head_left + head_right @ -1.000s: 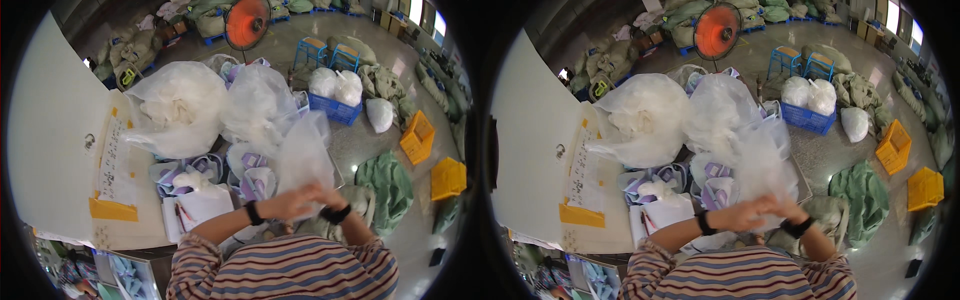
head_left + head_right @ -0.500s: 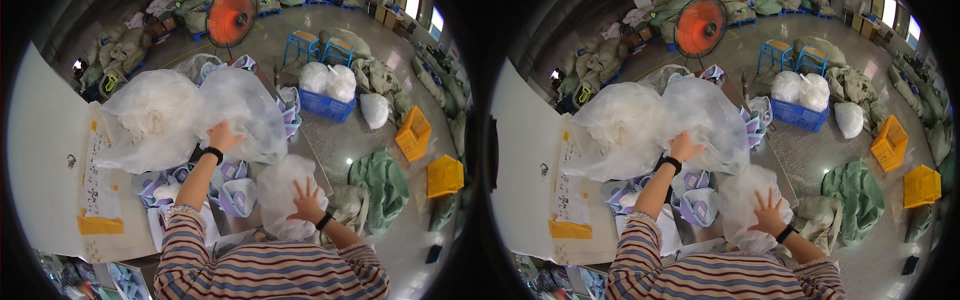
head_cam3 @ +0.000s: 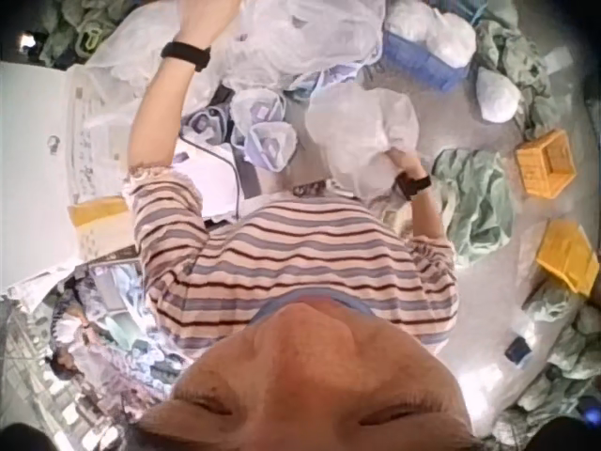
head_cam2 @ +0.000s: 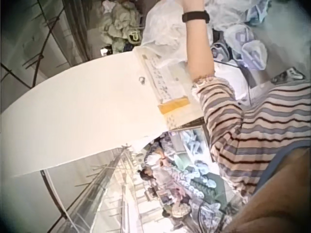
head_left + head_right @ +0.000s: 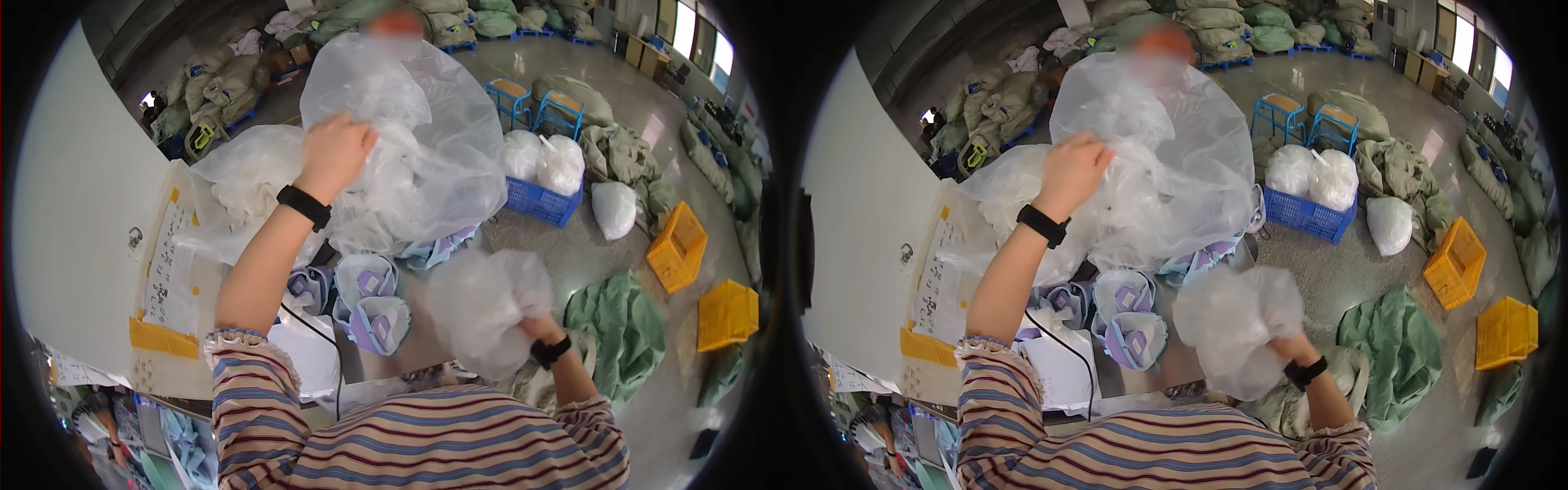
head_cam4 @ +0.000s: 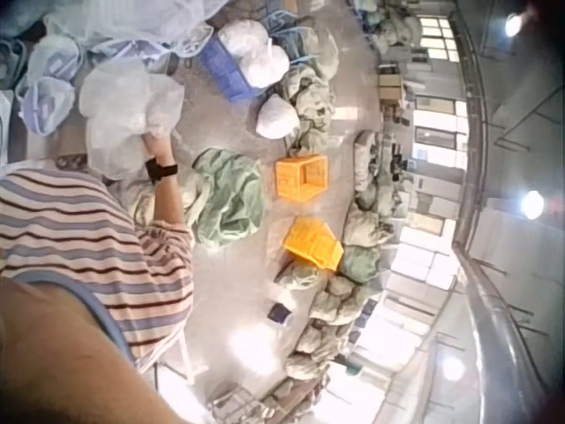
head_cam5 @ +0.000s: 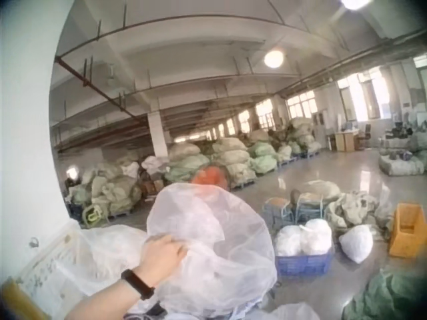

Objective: The person repeatedly picks up light blue slippers from a table and places them into a large clear plastic bag. The person occasionally moves the bag to a different location on the table or floor to continue filling it. Other workers are visible in the background performing similar tasks.

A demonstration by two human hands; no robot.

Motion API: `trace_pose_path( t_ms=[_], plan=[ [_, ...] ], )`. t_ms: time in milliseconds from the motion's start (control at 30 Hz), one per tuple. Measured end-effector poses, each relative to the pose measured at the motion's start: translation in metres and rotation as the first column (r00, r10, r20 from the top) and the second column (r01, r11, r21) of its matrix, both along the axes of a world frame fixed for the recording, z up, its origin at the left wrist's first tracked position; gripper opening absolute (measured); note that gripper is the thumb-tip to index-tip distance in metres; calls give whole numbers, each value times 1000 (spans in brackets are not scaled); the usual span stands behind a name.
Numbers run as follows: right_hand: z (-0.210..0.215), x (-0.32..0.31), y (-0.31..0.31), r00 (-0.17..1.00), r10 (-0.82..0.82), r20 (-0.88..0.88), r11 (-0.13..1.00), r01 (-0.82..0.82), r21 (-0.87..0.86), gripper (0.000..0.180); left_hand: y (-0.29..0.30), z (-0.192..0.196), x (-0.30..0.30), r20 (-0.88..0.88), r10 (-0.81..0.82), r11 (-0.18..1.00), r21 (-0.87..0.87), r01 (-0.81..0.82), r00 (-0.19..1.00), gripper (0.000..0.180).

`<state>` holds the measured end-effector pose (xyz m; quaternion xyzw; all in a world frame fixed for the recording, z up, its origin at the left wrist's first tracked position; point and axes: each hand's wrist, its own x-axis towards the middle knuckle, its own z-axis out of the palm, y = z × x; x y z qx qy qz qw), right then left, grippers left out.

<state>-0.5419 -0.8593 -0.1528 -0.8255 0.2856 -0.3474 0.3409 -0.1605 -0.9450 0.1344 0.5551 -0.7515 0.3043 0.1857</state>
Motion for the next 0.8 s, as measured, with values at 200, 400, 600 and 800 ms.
trace_pose_path(
  t_ms=[200, 400, 600, 800],
  plan=[
    [113, -8, -14, 607, -236, 759, 477, -609, 634, 49, 15, 21, -29, -239, -439, 871, -349, 345, 866, 15],
    [186, 108, -50, 908, -109, -404, 987, 148, 66, 64, 43, 75, -52, -484, -222, 968, -5, 251, 846, 24],
    [151, 86, -78, 930, -39, 365, 793, -193, 578, 52, 52, 36, -43, -588, -333, 835, 180, 520, 737, 22],
    [140, 89, -131, 986, -169, -15, 911, 162, 379, 54, 137, -45, -83, -560, -326, 715, 381, 586, 762, 17]
  ],
)
